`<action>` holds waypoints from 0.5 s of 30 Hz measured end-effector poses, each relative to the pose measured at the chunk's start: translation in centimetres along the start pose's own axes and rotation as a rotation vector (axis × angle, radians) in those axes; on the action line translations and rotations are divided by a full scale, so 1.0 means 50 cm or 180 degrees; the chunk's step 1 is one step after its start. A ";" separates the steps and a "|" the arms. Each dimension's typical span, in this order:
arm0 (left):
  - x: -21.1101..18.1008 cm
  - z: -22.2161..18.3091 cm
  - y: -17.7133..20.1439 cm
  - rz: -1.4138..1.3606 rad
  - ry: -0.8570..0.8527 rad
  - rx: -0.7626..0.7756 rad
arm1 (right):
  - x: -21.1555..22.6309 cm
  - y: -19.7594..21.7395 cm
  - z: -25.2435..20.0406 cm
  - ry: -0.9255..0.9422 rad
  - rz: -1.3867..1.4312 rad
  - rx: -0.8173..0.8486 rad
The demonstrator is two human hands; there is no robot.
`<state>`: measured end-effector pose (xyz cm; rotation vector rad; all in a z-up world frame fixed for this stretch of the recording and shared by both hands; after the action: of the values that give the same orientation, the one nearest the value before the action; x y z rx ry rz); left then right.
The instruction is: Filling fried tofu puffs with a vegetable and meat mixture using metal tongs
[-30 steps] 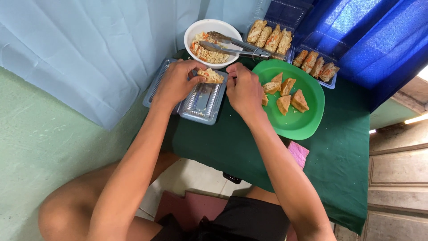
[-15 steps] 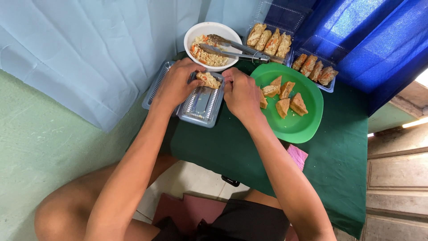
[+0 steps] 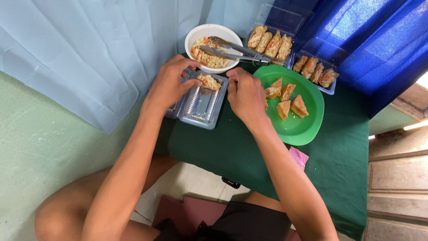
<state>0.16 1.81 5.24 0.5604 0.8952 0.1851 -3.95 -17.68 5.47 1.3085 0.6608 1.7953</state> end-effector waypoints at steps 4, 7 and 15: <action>-0.033 0.024 0.025 -0.0055 -0.0161 -0.0235 | 0.017 0.031 0.003 -0.0009 0.0061 -0.0100; -0.018 0.049 0.021 0.0103 -0.0200 -0.0328 | 0.015 0.029 0.009 -0.0023 0.0145 -0.0071; -0.023 0.039 0.011 0.0431 0.0053 -0.0153 | 0.054 -0.036 0.014 0.0406 -0.0125 0.0248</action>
<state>1.01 1.10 7.30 0.5758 0.8671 0.3333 -3.16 -14.47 5.72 1.2306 0.8283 1.8483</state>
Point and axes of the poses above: each hand's wrist, its own z-axis towards the middle knuckle, its own y-axis out of the back of the hand, x = y × z, the point moved 10 cm from there along z, towards the middle knuckle, and after that the axes turned 3 degrees about -z, right-handed, at the moved point
